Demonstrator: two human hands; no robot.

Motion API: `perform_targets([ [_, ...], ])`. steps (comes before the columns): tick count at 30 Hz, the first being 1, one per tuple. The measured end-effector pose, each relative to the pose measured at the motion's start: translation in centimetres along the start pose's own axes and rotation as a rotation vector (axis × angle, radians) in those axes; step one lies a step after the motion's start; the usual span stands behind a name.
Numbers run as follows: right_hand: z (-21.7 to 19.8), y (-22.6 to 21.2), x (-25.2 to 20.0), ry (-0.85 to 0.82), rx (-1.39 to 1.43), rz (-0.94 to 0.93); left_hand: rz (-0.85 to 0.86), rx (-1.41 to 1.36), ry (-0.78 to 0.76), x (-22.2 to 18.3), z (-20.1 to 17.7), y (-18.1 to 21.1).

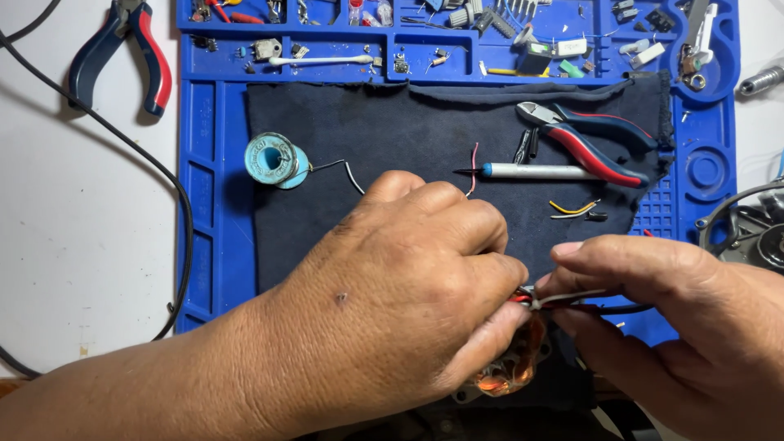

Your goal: Securing wires to a motor stator using a zip tie and organizing the wiring

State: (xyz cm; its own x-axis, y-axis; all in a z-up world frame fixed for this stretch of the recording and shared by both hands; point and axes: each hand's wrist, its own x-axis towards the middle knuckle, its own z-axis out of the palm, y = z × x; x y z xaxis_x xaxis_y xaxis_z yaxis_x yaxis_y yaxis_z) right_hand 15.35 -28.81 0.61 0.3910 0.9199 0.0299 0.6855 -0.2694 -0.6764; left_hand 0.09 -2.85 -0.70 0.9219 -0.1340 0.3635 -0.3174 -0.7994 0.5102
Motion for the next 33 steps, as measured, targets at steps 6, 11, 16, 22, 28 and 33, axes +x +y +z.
perform_targets([
  [6,-0.6,-1.1,0.5,0.013,-0.263,0.046,-0.035,-0.057,0.012,0.0,0.1,0.2],
  [11,0.9,0.1,-1.2,0.213,-0.007,0.11,-0.049,-0.079,0.008,-0.2,0.0,0.2],
  [16,-1.0,-0.8,0.8,0.068,-0.275,-0.121,-0.056,-0.121,0.027,-0.2,-0.1,0.3],
  [22,-1.2,-2.0,2.4,-0.019,-0.294,-0.338,-0.076,-0.156,0.049,0.1,-0.1,0.6],
  [28,-0.7,-2.3,2.2,0.006,-0.27,-0.302,-0.105,-0.153,0.001,1.0,0.4,1.3],
  [33,-0.3,-2.4,1.6,0.083,-0.296,-0.279,-0.154,-0.204,-0.04,1.1,0.5,1.5],
])
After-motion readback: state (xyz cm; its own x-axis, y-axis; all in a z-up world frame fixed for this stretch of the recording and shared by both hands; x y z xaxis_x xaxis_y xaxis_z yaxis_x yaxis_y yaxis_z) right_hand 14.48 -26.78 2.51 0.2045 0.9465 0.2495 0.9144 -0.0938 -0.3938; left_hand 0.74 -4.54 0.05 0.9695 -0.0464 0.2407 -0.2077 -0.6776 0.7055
